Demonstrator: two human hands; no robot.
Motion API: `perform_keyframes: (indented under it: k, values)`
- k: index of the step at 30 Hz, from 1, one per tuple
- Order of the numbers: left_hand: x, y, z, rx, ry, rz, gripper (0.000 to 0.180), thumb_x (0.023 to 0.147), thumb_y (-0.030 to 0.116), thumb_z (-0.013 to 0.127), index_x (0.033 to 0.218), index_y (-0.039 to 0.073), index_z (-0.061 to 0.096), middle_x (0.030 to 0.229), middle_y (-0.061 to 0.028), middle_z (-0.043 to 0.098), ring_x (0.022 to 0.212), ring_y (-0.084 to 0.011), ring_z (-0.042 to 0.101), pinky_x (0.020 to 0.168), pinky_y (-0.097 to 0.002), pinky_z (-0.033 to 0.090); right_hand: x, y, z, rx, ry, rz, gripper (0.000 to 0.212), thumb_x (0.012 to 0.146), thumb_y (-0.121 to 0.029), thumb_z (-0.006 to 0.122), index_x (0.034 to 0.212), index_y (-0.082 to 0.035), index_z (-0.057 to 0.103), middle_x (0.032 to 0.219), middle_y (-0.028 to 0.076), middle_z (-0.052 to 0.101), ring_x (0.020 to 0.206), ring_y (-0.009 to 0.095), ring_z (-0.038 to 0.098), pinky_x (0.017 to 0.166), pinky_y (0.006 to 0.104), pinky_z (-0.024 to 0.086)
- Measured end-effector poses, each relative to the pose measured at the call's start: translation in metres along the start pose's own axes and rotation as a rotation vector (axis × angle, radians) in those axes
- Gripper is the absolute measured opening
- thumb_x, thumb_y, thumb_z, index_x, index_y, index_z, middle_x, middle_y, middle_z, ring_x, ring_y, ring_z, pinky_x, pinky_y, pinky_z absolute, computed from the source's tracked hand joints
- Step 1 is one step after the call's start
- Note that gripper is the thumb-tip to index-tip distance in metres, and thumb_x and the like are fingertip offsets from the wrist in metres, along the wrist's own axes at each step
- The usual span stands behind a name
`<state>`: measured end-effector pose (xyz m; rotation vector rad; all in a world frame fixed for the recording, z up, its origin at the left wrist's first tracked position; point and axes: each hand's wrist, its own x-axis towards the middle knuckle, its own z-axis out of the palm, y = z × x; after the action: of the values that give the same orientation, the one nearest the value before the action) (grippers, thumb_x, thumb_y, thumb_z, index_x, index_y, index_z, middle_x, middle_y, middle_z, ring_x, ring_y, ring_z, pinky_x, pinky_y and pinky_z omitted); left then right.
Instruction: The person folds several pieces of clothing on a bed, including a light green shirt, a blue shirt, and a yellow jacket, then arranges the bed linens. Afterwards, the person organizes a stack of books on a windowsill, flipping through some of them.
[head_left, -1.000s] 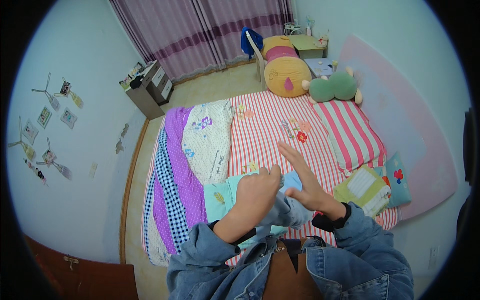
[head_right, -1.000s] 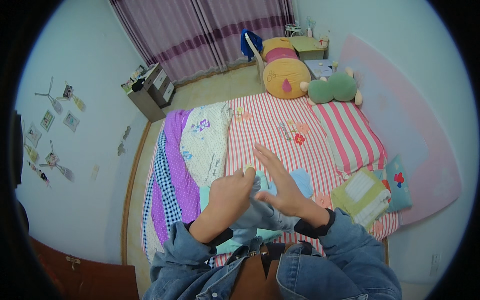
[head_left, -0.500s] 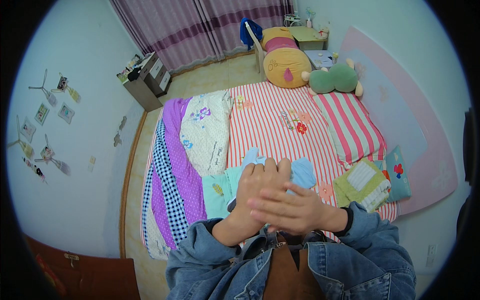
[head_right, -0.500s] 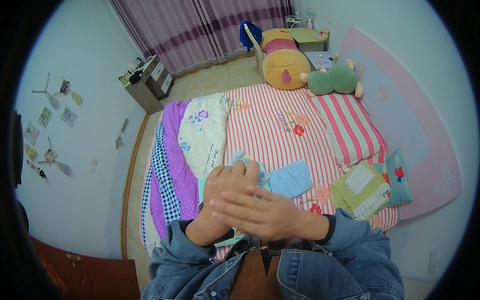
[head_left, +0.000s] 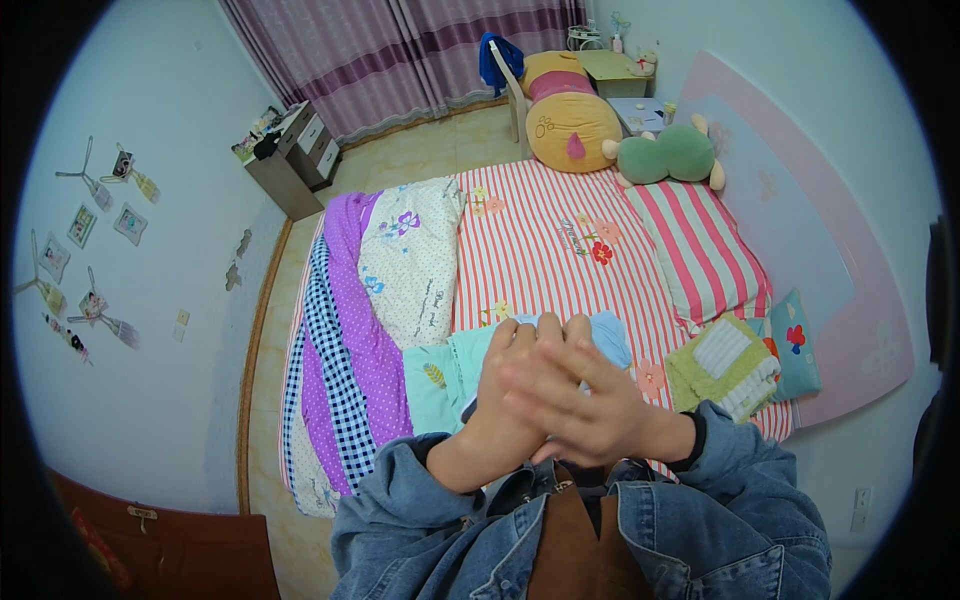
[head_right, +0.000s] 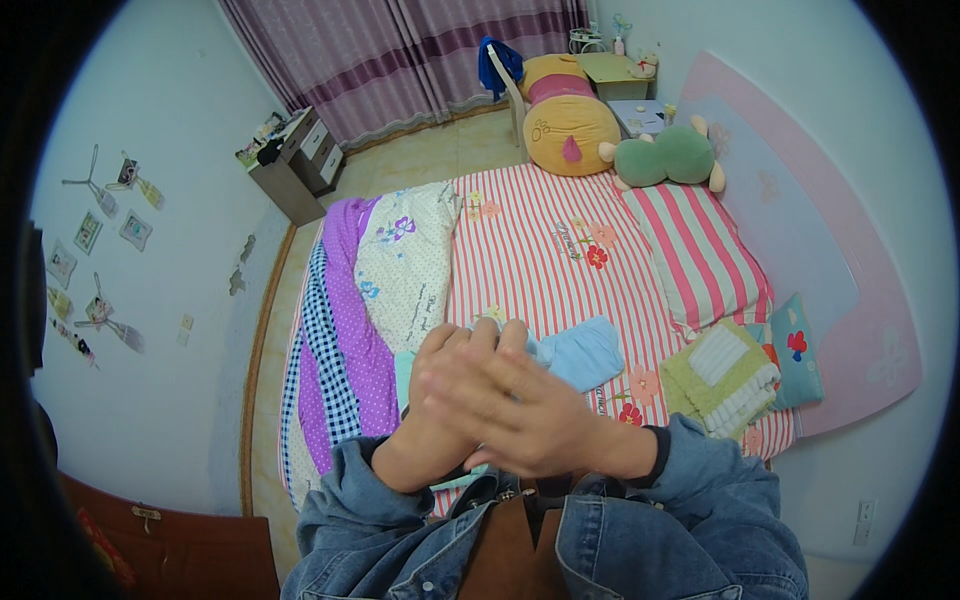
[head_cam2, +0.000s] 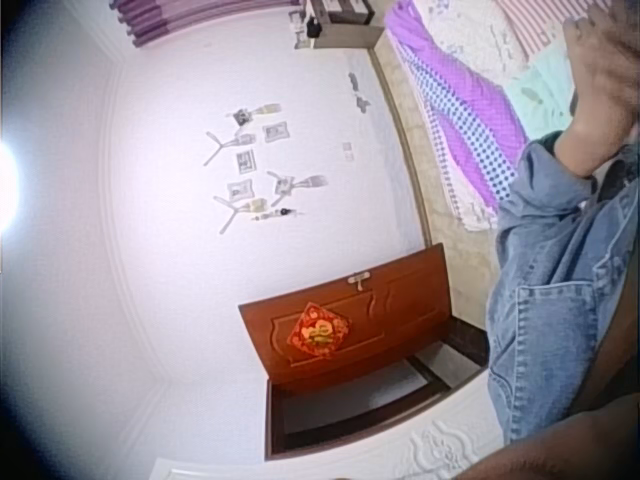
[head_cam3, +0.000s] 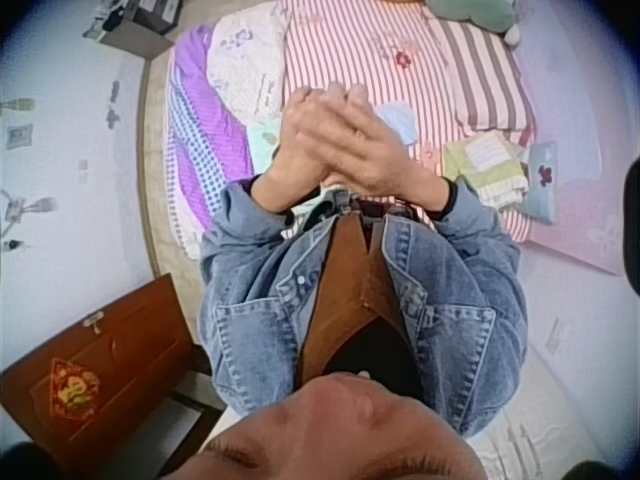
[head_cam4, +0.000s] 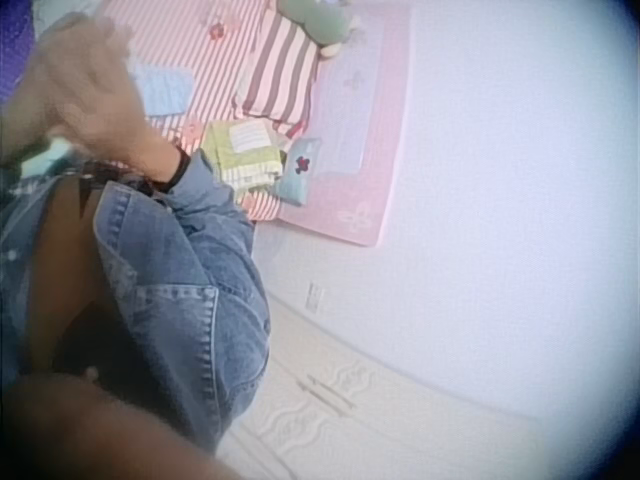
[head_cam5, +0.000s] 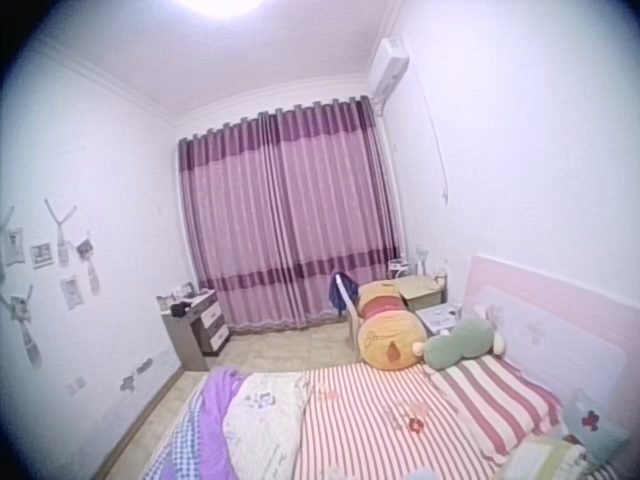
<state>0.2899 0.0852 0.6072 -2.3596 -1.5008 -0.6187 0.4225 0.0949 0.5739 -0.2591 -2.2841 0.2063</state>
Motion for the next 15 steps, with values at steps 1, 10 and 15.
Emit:
perform_keyframes:
  k: [1, 10, 15]
  values:
    - [0.003, 0.002, 0.001, 0.031, -0.046, -0.005, 0.011, 0.078, 0.019, 0.053, 0.078, 0.01, 0.047, 0.067, -0.0064, 0.048, 0.061, -0.0208, 0.055, 0.061, -0.0332, 0.041, 0.002, -0.008, 0.009, -0.208, 0.049, -0.12, 0.04, 0.089, -0.033, 0.044, 0.121, -0.012, 0.056, 0.135, 0.008, 0.047, 0.128, 0.021, 0.039, 0.112, 0.0467, 0.014]
    - [0.008, -0.003, 0.02, 0.123, -0.19, -0.031, 0.011, 0.075, 0.017, 0.054, 0.077, 0.008, 0.047, 0.07, -0.0082, 0.054, 0.064, -0.0242, 0.059, 0.059, -0.0342, 0.043, 0.013, 0.013, 0.027, -0.22, 0.008, -0.22, 0.037, 0.078, -0.029, 0.054, 0.112, -0.013, 0.058, 0.124, 0.004, 0.054, 0.118, 0.022, 0.048, 0.104, 0.0435, 0.027]
    - [0.002, -0.01, 0.034, 0.109, -0.139, 0.004, 0.013, 0.073, 0.016, 0.057, 0.078, 0.008, 0.048, 0.071, -0.0084, 0.056, 0.063, -0.0254, 0.06, 0.058, -0.0344, 0.043, 0.017, 0.027, 0.021, -0.186, 0.015, -0.172, 0.041, 0.077, -0.026, 0.054, 0.115, -0.012, 0.058, 0.122, 0.005, 0.055, 0.115, 0.024, 0.049, 0.102, 0.0438, 0.03]
